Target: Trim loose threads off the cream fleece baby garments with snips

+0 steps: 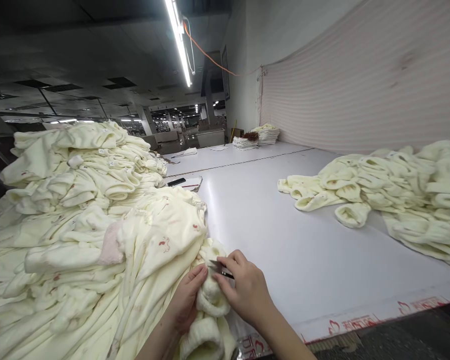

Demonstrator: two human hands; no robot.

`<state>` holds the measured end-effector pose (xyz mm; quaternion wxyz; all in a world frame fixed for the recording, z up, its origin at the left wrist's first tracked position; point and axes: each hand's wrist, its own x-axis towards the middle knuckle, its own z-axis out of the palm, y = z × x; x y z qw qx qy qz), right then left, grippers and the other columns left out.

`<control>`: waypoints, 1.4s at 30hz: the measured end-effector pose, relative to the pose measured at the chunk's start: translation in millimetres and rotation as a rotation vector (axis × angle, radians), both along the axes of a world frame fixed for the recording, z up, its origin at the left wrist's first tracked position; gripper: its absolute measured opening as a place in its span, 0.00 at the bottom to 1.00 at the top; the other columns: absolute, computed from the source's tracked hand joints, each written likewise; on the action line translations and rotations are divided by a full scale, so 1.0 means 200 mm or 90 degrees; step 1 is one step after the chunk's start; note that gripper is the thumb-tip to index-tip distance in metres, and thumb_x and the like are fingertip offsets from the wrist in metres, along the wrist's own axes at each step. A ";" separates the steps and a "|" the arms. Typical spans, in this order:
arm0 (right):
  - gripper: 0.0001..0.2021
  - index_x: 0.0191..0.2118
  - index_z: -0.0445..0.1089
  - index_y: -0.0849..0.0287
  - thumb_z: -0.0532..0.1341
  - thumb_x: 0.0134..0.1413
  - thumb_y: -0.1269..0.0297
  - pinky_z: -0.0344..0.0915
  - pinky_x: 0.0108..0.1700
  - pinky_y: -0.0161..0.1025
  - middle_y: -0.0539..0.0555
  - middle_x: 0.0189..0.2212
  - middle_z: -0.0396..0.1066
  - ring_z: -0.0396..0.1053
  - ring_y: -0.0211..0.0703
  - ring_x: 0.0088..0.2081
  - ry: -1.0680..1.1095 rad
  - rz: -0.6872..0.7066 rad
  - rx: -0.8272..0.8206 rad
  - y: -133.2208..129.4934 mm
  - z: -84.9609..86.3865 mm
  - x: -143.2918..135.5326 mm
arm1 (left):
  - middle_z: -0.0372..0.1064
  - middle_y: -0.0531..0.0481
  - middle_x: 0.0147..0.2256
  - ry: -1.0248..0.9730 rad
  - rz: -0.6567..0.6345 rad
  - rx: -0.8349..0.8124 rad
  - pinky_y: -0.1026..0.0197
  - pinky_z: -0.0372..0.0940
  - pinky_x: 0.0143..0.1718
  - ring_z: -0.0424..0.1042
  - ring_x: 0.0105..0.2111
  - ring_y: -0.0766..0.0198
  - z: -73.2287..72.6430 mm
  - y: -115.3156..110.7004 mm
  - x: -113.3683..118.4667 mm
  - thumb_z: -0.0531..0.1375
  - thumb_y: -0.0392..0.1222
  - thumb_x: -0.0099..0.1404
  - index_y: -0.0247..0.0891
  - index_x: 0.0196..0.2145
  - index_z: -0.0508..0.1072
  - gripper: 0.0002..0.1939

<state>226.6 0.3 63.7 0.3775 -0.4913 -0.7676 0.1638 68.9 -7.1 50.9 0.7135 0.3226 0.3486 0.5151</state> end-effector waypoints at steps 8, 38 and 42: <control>0.13 0.41 0.73 0.53 0.53 0.59 0.58 0.64 0.34 0.37 0.53 0.34 0.72 0.70 0.43 0.34 0.042 -0.046 -0.068 0.00 -0.03 0.04 | 0.75 0.45 0.33 0.039 -0.007 0.018 0.60 0.64 0.41 0.72 0.37 0.59 0.03 -0.03 0.02 0.62 0.46 0.60 0.32 0.42 0.75 0.16; 0.15 0.28 0.69 0.57 0.54 0.57 0.54 0.59 0.29 0.34 0.48 0.21 0.68 0.64 0.40 0.27 0.187 0.078 -0.274 -0.12 -0.10 0.09 | 0.67 0.46 0.39 0.682 0.320 0.322 0.56 0.62 0.42 0.67 0.40 0.56 -0.12 -0.25 -0.06 0.53 0.31 0.55 0.39 0.45 0.64 0.18; 0.16 0.35 0.72 0.56 0.55 0.56 0.50 0.59 0.25 0.35 0.50 0.27 0.73 0.61 0.37 0.22 0.309 0.003 -0.271 0.01 -0.06 0.06 | 0.70 0.48 0.31 0.680 -0.141 0.257 0.55 0.62 0.40 0.70 0.37 0.52 -0.18 -0.30 -0.03 0.63 0.40 0.52 0.41 0.29 0.74 0.04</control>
